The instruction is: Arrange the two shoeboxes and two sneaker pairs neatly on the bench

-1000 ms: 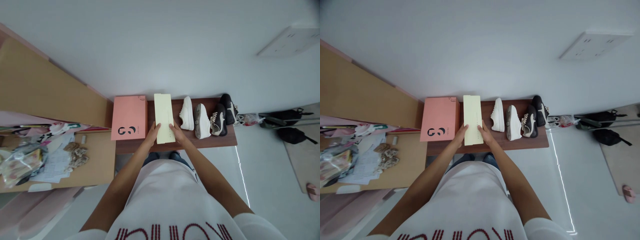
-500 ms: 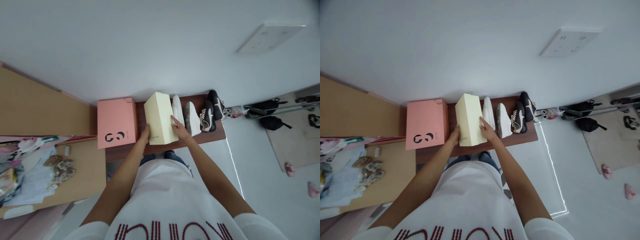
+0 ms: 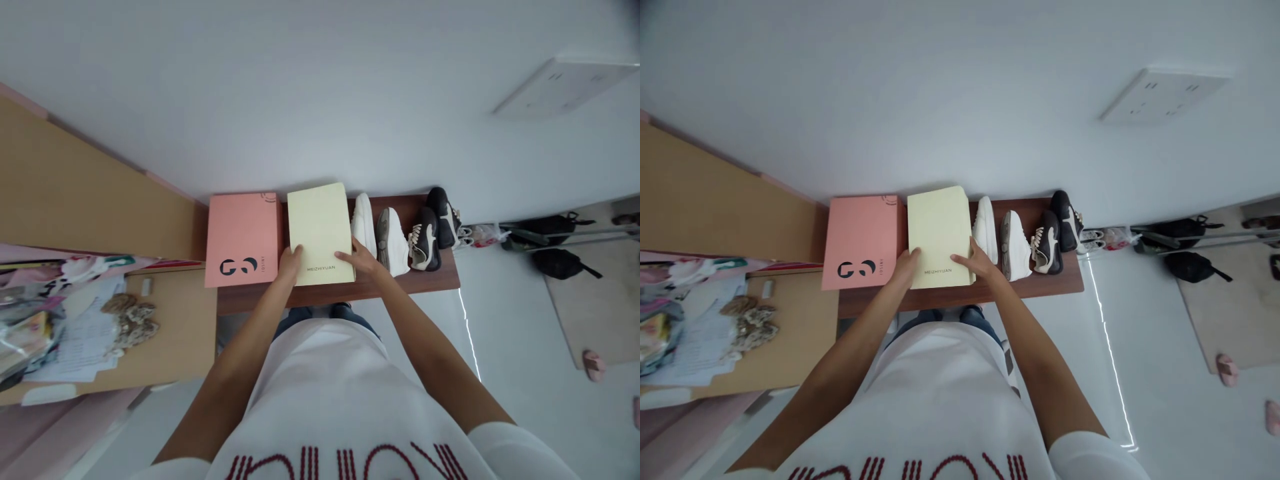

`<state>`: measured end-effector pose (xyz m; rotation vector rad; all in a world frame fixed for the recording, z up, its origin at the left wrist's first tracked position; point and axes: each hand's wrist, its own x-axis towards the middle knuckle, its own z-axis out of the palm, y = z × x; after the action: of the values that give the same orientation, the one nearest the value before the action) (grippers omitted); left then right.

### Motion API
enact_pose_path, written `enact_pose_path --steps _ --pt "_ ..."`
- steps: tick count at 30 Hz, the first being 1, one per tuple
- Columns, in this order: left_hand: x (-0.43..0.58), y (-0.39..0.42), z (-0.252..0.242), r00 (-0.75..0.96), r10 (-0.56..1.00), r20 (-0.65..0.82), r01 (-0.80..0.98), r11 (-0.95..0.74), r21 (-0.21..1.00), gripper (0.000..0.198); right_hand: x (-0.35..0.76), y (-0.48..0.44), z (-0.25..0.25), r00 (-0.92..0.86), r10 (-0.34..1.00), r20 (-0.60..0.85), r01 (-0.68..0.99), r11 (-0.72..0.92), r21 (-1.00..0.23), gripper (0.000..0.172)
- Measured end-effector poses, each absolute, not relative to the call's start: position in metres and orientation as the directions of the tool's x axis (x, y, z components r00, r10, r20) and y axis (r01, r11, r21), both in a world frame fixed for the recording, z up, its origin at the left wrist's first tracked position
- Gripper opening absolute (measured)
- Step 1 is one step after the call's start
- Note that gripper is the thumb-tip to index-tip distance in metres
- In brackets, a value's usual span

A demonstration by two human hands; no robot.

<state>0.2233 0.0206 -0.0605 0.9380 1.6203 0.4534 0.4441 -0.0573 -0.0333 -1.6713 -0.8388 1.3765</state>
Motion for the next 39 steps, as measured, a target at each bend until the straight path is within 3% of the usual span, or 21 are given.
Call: enact_pose_path --steps 4,10,21,29,39 --pt "0.224 0.026 -0.049 -0.032 0.768 -0.64 0.328 0.613 0.719 0.04 0.442 -0.048 -0.047 0.074 0.883 -0.463 -0.062 -0.459 -0.886 0.089" --pt "0.226 0.027 -0.045 -0.042 0.77 -0.637 0.33 0.612 0.718 0.038 0.445 -0.038 -0.062 0.046 0.844 -0.534 -0.054 -0.532 -0.845 0.082" --pt "0.224 0.037 -0.054 -0.061 0.76 -0.647 0.411 0.61 0.678 0.044 0.443 -0.027 -0.066 0.004 0.764 -0.646 -0.046 -0.645 -0.763 0.087" --pt "0.223 0.039 -0.059 -0.081 0.752 -0.655 0.486 0.603 0.633 0.045 0.44 -0.025 -0.076 0.005 0.758 -0.652 -0.054 -0.651 -0.757 0.085" --pt "0.227 0.04 -0.062 -0.117 0.755 -0.645 0.446 0.62 0.645 0.043 0.439 -0.022 -0.094 0.01 0.81 -0.587 -0.033 -0.586 -0.81 0.088"
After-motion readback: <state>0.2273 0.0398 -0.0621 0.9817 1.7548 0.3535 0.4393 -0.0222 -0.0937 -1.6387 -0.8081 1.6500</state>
